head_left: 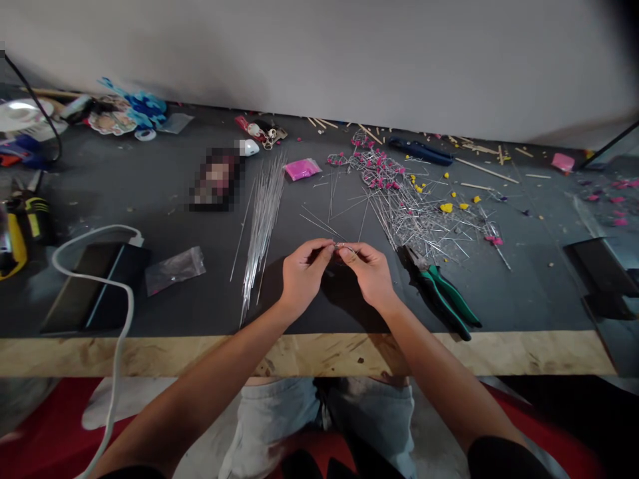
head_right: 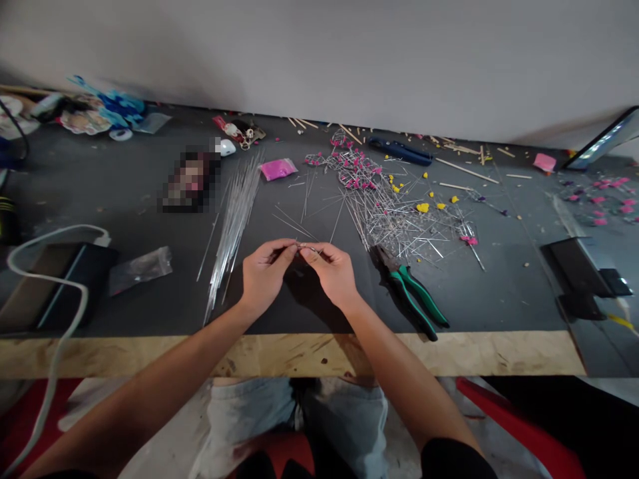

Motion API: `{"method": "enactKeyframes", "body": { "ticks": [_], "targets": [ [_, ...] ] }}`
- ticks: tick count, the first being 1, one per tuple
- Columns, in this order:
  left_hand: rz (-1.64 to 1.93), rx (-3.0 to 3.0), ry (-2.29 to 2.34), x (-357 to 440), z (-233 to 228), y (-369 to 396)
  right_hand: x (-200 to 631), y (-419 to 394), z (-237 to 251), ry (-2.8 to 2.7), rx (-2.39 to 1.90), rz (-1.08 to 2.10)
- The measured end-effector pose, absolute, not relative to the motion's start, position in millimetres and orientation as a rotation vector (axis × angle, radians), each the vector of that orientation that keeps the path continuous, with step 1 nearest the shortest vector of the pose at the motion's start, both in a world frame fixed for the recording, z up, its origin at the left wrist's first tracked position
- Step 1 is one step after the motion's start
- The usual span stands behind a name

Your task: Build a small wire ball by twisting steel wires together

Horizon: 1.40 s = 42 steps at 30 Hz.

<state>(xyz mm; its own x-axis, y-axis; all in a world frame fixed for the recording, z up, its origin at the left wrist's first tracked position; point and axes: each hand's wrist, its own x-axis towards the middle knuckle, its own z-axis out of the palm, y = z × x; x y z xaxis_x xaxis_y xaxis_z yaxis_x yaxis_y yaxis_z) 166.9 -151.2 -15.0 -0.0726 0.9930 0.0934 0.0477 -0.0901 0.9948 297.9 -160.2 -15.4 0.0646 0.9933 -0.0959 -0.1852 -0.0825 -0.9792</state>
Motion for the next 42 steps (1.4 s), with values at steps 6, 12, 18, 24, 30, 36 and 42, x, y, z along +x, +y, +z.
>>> {"method": "enactKeyframes", "body": {
  "ticks": [6, 12, 18, 24, 30, 36, 42],
  "targets": [
    [1.281, 1.449, 1.287, 166.3, -15.1, -156.0, 298.0, -161.7, -15.4, -1.004, -1.204, 1.286],
    [1.235, 1.478, 1.294, 166.9, -15.2, -157.1, 296.9, -161.3, -16.5, -1.006, -1.210, 1.295],
    [1.138, 1.323, 1.233, 169.3, -11.2, -153.5, 294.9, -160.4, -15.2, -0.977, -1.206, 1.340],
    [1.121, 1.082, 1.100, 170.3, -16.5, -148.8, 293.8, -158.7, -15.2, -0.863, -1.129, 1.401],
    [1.063, 1.040, 1.005, 168.1, -14.9, -145.5, 299.6, -158.1, -21.3, -0.943, -1.231, 1.351],
    [0.942, 0.946, 0.850, 161.7, -13.2, -139.8, 303.8, -158.0, -22.0, -0.974, -1.211, 1.383],
    [0.969, 0.919, 0.840, 161.9, -16.9, -138.4, 303.2, -160.1, -16.7, -1.019, -1.300, 1.327]
  ]
}}
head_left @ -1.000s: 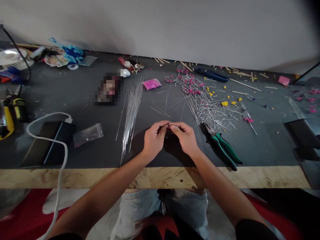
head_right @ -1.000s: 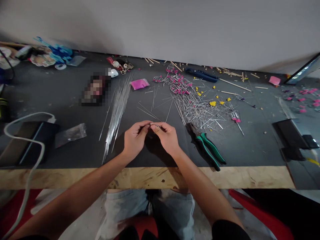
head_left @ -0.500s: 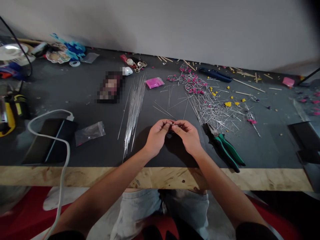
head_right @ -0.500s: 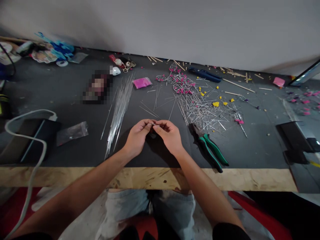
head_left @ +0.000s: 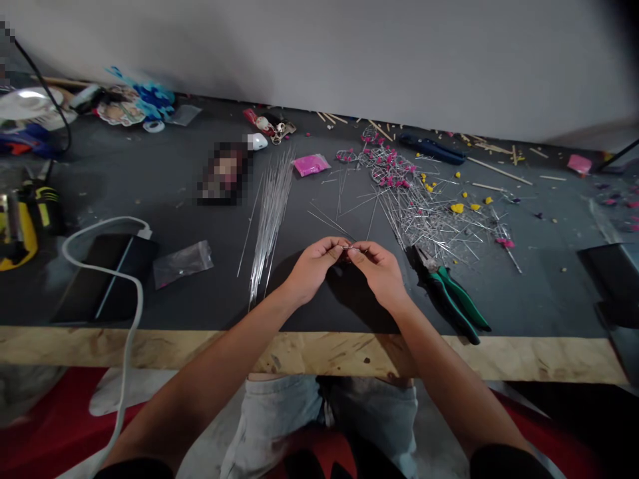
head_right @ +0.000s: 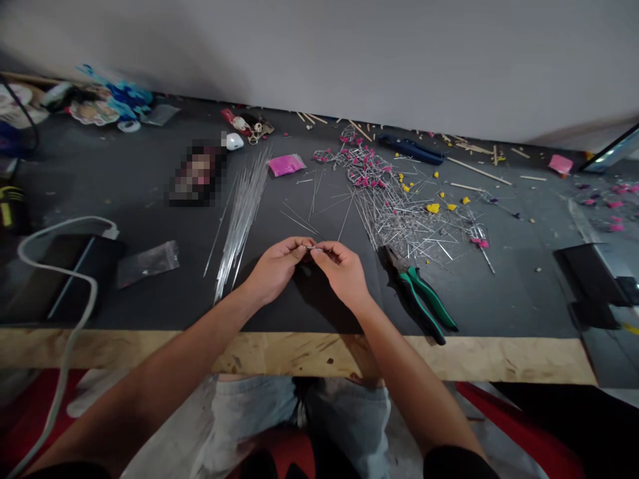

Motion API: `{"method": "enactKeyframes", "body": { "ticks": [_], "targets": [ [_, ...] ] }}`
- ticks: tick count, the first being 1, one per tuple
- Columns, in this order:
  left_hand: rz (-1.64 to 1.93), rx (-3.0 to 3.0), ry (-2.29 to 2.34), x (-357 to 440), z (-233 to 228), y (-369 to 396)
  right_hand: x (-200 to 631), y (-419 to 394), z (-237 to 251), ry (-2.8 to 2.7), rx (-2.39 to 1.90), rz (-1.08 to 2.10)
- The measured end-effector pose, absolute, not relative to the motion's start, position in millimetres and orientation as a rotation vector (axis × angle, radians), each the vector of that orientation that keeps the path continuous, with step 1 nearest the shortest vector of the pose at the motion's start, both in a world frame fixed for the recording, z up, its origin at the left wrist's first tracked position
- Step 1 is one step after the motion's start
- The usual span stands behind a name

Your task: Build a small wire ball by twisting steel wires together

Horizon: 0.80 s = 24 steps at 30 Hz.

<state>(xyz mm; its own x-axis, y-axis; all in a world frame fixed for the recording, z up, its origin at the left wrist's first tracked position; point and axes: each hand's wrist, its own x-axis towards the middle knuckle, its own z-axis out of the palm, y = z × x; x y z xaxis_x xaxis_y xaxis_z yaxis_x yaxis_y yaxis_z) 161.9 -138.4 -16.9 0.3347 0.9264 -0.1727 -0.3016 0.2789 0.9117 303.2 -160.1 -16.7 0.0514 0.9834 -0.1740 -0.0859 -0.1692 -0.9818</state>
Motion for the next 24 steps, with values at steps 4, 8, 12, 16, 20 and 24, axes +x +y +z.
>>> {"method": "enactKeyframes", "body": {
  "ticks": [4, 8, 12, 16, 20, 24],
  "targets": [
    [1.015, 1.070, 0.956, 162.9, -16.5, -138.9, 304.3, -160.5, -13.1, -1.030, -1.325, 1.319],
    [1.019, 1.141, 0.991, 161.9, -16.0, -138.5, 305.9, -160.3, -9.9, -0.984, -1.305, 1.399],
    [1.020, 1.166, 1.007, 161.4, -15.4, -137.6, 307.1, -159.6, -8.1, -0.964, -1.262, 1.458],
    [0.980, 1.167, 0.998, 160.5, -13.0, -136.8, 308.6, -158.8, -7.6, -0.965, -1.268, 1.465],
    [0.978, 1.405, 1.064, 158.1, -11.9, -137.4, 310.1, -158.3, -11.8, -0.947, -1.203, 1.487],
    [1.005, 1.531, 1.105, 157.0, -13.9, -138.6, 310.2, -157.9, -16.0, -0.917, -1.189, 1.487]
  ]
}}
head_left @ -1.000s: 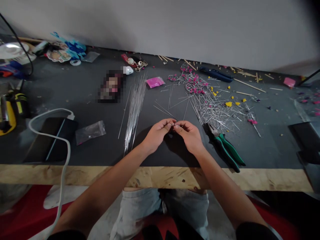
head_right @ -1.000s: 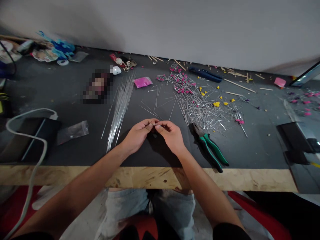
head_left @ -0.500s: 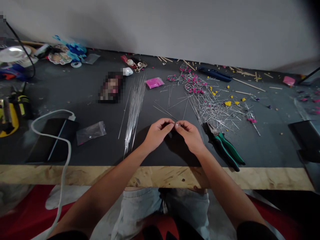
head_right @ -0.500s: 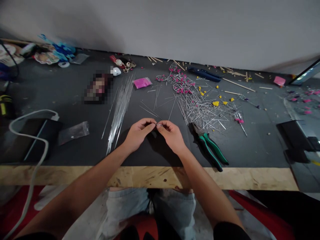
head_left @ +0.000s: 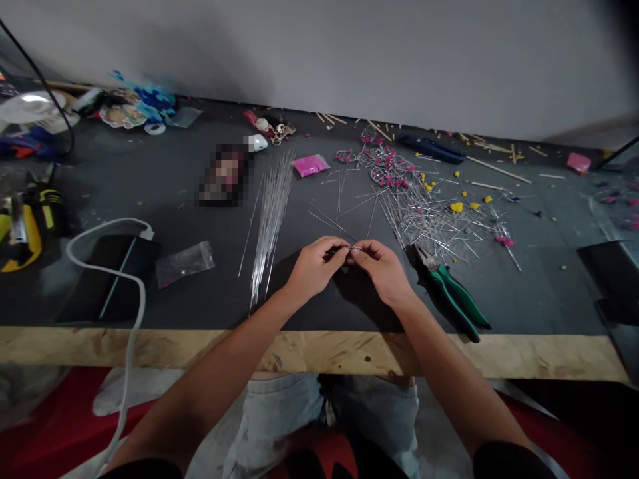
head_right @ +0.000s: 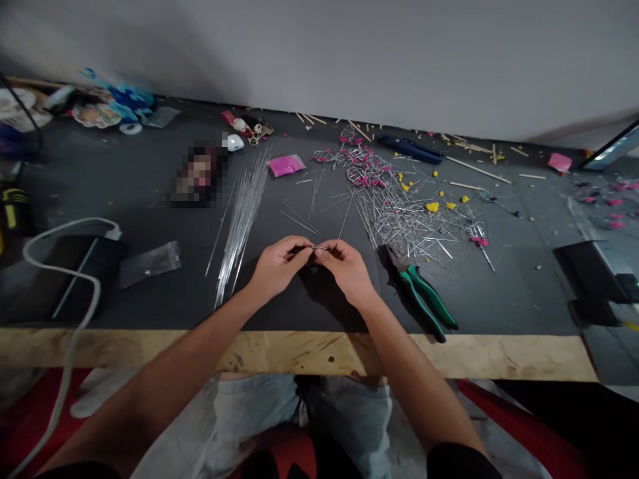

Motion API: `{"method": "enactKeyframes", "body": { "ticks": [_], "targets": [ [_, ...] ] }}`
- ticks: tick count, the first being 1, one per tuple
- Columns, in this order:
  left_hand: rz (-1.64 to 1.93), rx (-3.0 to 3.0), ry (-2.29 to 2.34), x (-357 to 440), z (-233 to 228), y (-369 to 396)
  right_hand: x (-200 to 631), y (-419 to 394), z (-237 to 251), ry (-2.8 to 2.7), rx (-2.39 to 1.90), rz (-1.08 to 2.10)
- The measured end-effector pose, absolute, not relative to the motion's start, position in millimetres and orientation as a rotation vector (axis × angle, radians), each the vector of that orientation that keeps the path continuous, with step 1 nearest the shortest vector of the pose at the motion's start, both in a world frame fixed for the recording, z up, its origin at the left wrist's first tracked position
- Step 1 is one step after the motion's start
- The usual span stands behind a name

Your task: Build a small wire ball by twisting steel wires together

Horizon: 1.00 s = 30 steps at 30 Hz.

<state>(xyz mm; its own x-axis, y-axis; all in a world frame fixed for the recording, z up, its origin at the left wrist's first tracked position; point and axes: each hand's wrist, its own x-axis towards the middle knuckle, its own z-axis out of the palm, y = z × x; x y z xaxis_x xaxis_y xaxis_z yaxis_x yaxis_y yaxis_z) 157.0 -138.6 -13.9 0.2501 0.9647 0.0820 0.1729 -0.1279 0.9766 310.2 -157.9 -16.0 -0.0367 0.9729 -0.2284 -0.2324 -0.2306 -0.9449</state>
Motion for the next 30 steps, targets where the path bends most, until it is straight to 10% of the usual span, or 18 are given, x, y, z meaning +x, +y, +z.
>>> {"method": "enactKeyframes", "body": {
  "ticks": [30],
  "targets": [
    [1.028, 0.636, 0.868, 163.7, -8.0, -133.4, 301.7, -159.7, -16.0, -0.867, -1.031, 1.536]
  ]
}}
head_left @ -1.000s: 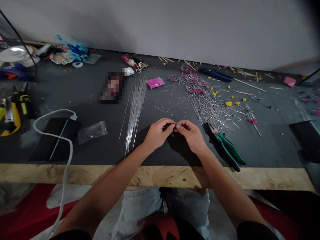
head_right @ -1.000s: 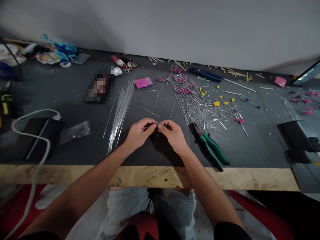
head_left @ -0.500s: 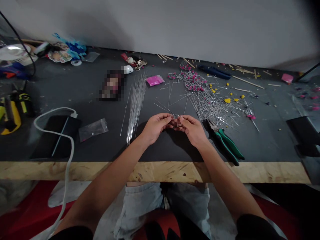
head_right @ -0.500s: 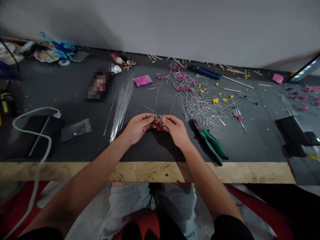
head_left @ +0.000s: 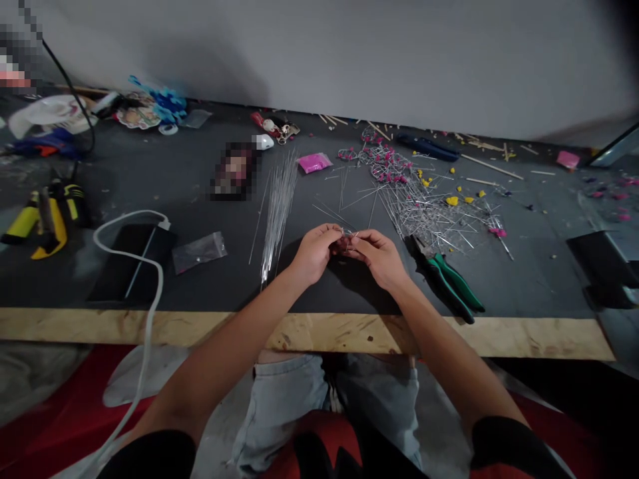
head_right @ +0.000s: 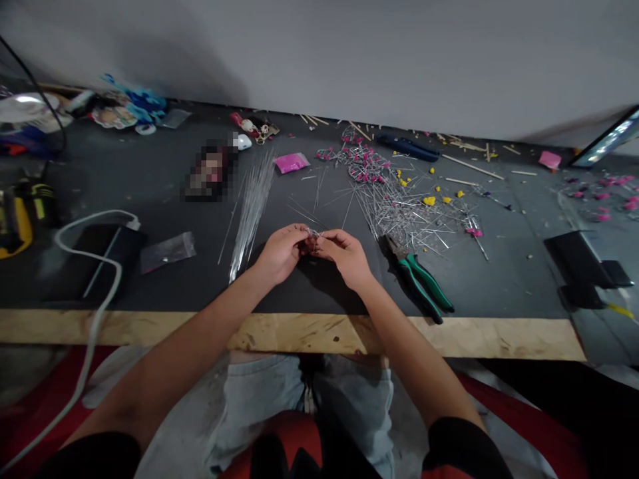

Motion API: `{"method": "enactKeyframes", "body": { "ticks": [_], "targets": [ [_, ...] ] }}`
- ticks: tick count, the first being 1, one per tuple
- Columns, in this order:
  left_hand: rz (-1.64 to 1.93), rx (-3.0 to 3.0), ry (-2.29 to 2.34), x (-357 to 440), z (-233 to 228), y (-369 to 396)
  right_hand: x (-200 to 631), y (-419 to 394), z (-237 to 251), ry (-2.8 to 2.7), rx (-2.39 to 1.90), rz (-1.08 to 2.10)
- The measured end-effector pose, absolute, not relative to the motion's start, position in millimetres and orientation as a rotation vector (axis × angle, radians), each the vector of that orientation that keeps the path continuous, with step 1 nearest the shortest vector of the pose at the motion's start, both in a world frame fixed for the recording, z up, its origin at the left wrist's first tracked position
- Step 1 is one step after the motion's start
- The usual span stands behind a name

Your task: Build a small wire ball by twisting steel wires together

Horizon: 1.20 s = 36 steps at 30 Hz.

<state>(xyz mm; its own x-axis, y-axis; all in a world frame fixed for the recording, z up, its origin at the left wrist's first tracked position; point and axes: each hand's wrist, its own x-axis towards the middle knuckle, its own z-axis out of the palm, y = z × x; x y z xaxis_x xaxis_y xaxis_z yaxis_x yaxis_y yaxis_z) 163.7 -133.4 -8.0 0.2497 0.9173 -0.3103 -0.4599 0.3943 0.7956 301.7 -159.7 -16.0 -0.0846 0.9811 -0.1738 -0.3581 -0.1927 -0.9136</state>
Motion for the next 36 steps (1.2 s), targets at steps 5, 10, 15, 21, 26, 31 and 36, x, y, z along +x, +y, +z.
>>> {"method": "enactKeyframes", "body": {
  "ticks": [5, 10, 15, 21, 26, 31, 36],
  "targets": [
    [1.014, 0.596, 0.811, 162.4, -7.1, -134.5, 301.3, -161.0, -16.4, -0.869, -1.052, 1.519],
    [1.025, 0.644, 0.803, 161.7, -8.9, -134.7, 300.9, -160.4, -13.7, -0.831, -1.048, 1.516],
    [1.013, 0.718, 0.731, 161.6, -4.8, -135.0, 304.6, -159.3, -9.5, -0.809, -1.058, 1.489],
    [0.957, 0.612, 0.688, 157.7, -7.2, -133.0, 306.3, -159.6, -6.6, -0.825, -1.033, 1.484],
    [0.919, 0.589, 0.628, 154.1, -10.0, -130.9, 305.6, -161.5, -5.6, -0.842, -1.014, 1.510],
    [0.888, 0.588, 0.552, 152.8, -9.9, -131.7, 306.5, -160.9, -5.6, -0.841, -1.020, 1.543],
    [0.877, 0.605, 0.534, 153.1, -12.8, -131.4, 306.9, -159.4, -7.2, -0.856, -1.042, 1.535]
  ]
}}
